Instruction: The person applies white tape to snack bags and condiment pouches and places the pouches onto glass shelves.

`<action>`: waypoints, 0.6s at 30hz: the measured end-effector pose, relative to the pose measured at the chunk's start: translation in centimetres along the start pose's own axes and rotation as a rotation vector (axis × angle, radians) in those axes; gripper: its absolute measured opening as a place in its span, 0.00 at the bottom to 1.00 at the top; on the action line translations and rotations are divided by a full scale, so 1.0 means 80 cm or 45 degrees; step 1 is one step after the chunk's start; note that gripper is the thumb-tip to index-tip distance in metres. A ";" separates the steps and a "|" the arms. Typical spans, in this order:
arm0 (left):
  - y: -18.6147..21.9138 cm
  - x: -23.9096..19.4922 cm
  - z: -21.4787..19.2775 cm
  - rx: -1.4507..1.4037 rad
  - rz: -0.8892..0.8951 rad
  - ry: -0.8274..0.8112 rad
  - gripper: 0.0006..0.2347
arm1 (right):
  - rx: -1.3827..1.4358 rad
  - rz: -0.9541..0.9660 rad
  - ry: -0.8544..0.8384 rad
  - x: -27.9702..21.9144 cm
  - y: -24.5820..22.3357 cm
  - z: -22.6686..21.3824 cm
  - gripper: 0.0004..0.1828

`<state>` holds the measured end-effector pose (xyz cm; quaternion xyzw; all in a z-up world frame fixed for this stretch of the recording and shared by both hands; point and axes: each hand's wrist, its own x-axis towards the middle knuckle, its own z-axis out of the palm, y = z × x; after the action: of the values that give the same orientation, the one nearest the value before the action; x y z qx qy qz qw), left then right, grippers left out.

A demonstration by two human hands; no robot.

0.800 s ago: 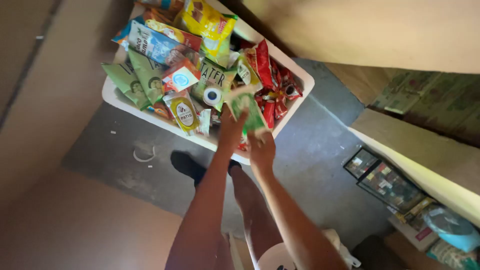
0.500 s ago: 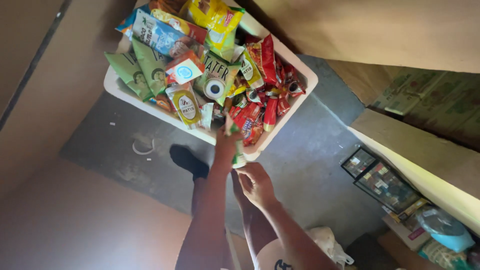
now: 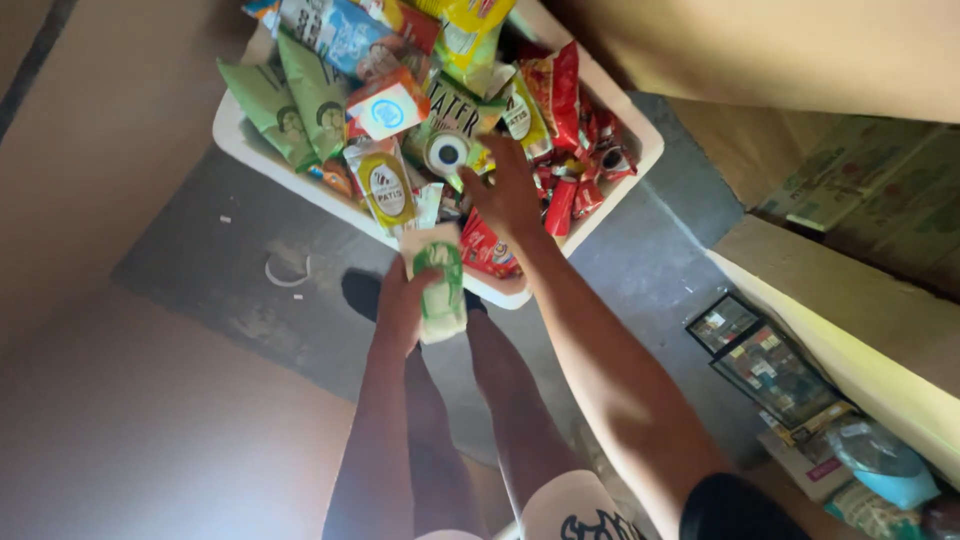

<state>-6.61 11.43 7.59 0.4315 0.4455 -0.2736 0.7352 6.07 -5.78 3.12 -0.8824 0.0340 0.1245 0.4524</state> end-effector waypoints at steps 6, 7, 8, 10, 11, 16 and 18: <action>0.024 0.011 0.006 -0.203 0.136 -0.119 0.20 | -0.309 -0.118 0.105 0.028 0.018 0.041 0.29; 0.030 0.009 0.008 -0.200 0.137 -0.111 0.20 | -0.301 -0.118 0.100 0.030 0.021 0.047 0.29; 0.035 0.007 0.010 -0.114 0.170 -0.051 0.18 | -0.243 0.030 0.046 0.032 0.024 0.053 0.27; 0.038 -0.003 0.010 -0.025 0.185 0.017 0.16 | -0.183 0.193 -0.023 0.025 0.040 0.061 0.25; 0.040 -0.002 0.008 0.206 0.216 0.114 0.16 | -0.261 0.044 0.067 0.026 0.055 0.065 0.21; 0.017 0.014 -0.019 0.351 0.299 0.145 0.19 | -0.276 -0.061 0.110 0.006 0.025 0.023 0.12; -0.003 0.020 -0.032 0.111 0.252 0.055 0.18 | 0.060 0.253 0.144 -0.020 0.000 -0.005 0.17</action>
<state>-7.14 13.51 5.44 0.5106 0.4042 -0.2096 0.7294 4.61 -6.19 3.69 -0.8694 0.1496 0.1178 0.4559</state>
